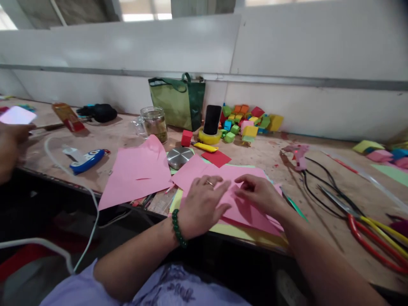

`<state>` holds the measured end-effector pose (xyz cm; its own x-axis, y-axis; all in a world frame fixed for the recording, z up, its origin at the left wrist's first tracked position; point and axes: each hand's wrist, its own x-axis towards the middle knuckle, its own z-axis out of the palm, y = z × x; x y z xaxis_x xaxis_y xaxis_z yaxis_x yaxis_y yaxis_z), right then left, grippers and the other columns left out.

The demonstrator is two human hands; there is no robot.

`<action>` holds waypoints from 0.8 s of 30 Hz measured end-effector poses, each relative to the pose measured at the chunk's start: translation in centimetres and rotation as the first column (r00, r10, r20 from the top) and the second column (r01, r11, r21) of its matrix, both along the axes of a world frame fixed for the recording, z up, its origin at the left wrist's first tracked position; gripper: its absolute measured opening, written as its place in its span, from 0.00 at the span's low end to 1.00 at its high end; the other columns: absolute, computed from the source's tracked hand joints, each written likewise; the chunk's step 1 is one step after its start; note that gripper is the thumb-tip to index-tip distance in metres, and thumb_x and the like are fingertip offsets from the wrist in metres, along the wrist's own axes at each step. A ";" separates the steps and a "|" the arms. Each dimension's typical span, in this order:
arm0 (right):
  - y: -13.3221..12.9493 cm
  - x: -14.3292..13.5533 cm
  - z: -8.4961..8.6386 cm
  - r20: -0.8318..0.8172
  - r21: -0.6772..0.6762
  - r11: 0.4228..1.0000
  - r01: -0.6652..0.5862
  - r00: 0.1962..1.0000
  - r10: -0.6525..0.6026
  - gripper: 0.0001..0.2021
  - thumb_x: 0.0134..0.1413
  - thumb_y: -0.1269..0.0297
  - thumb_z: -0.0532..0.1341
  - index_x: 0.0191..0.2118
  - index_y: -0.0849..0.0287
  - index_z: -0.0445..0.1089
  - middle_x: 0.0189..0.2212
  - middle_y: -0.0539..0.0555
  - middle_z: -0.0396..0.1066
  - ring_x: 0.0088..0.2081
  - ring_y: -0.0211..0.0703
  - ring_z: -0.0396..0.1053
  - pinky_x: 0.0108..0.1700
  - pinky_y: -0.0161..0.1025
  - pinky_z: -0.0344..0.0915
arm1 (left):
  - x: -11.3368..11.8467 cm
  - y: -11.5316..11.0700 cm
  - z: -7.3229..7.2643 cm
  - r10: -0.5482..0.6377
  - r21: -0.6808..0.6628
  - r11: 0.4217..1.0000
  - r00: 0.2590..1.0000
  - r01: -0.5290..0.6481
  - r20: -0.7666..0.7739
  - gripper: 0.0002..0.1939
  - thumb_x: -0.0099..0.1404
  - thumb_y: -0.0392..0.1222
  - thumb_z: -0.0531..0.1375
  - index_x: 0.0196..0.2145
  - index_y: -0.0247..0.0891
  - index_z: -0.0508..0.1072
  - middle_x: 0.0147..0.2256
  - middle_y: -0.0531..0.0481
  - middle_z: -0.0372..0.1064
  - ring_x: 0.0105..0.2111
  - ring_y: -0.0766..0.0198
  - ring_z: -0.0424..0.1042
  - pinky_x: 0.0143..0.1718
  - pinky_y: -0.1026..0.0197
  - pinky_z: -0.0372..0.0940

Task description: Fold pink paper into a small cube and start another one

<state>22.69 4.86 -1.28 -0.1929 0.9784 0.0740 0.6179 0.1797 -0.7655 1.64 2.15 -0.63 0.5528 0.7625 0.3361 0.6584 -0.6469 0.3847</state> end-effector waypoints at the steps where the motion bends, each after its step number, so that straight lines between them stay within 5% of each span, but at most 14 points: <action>1: 0.1 0.0 -0.6 0.029 -0.017 1.000 0.006 1.000 -0.006 0.14 0.50 0.61 0.62 0.42 0.61 0.72 0.25 0.50 0.71 0.25 0.37 0.65 0.27 0.35 0.61 | 0.4 -0.5 -0.3 -0.081 0.014 0.997 0.995 0.082 -0.063 0.25 0.65 0.51 0.57 0.57 0.40 0.64 0.51 0.41 0.65 0.52 0.52 0.63 0.52 0.48 0.59; 3: 0.3 0.1 -1.4 0.045 -0.049 0.999 0.002 0.999 0.001 0.13 0.50 0.61 0.62 0.40 0.61 0.73 0.26 0.51 0.72 0.27 0.38 0.67 0.29 0.34 0.61 | 1.0 -1.6 -1.0 -0.260 -0.035 0.965 0.951 0.258 -0.165 0.23 0.66 0.56 0.54 0.53 0.40 0.67 0.45 0.43 0.68 0.45 0.54 0.65 0.46 0.52 0.63; 6: 0.2 0.4 -1.4 0.010 -0.083 0.997 -0.010 1.000 0.011 0.11 0.47 0.63 0.64 0.37 0.62 0.74 0.25 0.50 0.71 0.27 0.37 0.66 0.28 0.33 0.60 | 1.2 -2.7 -1.8 -0.329 -0.066 0.944 0.919 0.322 -0.219 0.25 0.65 0.60 0.53 0.50 0.42 0.69 0.42 0.44 0.68 0.42 0.53 0.65 0.43 0.52 0.63; 9: -0.1 0.6 -0.3 -0.155 -0.086 0.996 -0.029 0.988 0.015 0.14 0.45 0.63 0.65 0.40 0.62 0.71 0.22 0.46 0.65 0.24 0.35 0.62 0.25 0.33 0.58 | 0.6 -2.6 -2.1 -0.238 -0.032 0.971 0.970 0.236 -0.056 0.22 0.66 0.57 0.54 0.52 0.43 0.69 0.47 0.44 0.67 0.47 0.55 0.65 0.48 0.52 0.62; 12: -0.8 0.4 0.9 -0.331 0.001 0.997 -0.083 0.940 0.079 0.21 0.45 0.60 0.68 0.45 0.60 0.67 0.22 0.45 0.63 0.25 0.35 0.61 0.26 0.33 0.60 | -0.1 -1.5 -1.3 0.030 0.025 0.999 0.984 -0.035 0.178 0.30 0.64 0.57 0.56 0.58 0.40 0.63 0.52 0.41 0.64 0.52 0.53 0.62 0.53 0.50 0.59; 14: -1.3 0.2 1.5 -0.350 0.065 0.991 -0.117 0.927 0.132 0.21 0.47 0.59 0.68 0.47 0.59 0.67 0.24 0.46 0.64 0.26 0.35 0.62 0.28 0.34 0.61 | -0.4 -0.6 -0.5 0.111 0.006 0.993 0.962 -0.116 0.251 0.32 0.62 0.58 0.59 0.57 0.36 0.65 0.49 0.39 0.68 0.50 0.52 0.65 0.51 0.49 0.60; 18: -1.9 -0.1 1.7 -0.291 0.128 0.982 -0.139 0.941 0.171 0.19 0.48 0.59 0.68 0.46 0.58 0.69 0.24 0.47 0.65 0.27 0.36 0.63 0.29 0.34 0.62 | -0.4 0.4 0.4 0.031 -0.209 0.977 0.948 0.038 0.317 0.13 0.66 0.49 0.57 0.39 0.38 0.77 0.33 0.49 0.76 0.34 0.62 0.72 0.38 0.61 0.64; 24: -2.0 -0.1 2.0 -0.244 0.145 0.975 -0.165 0.950 0.197 0.10 0.50 0.57 0.66 0.32 0.59 0.75 0.26 0.53 0.73 0.30 0.39 0.68 0.32 0.36 0.64 | -0.1 0.3 0.4 0.029 -0.280 0.957 0.938 0.073 0.345 0.13 0.67 0.44 0.56 0.32 0.37 0.77 0.29 0.51 0.75 0.29 0.66 0.70 0.33 0.64 0.62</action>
<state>22.59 2.88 0.74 -0.3251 0.9092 0.2602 0.3530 0.3720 -0.8585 1.57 2.49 -0.27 0.4611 0.8426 0.2783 0.4402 -0.4896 0.7527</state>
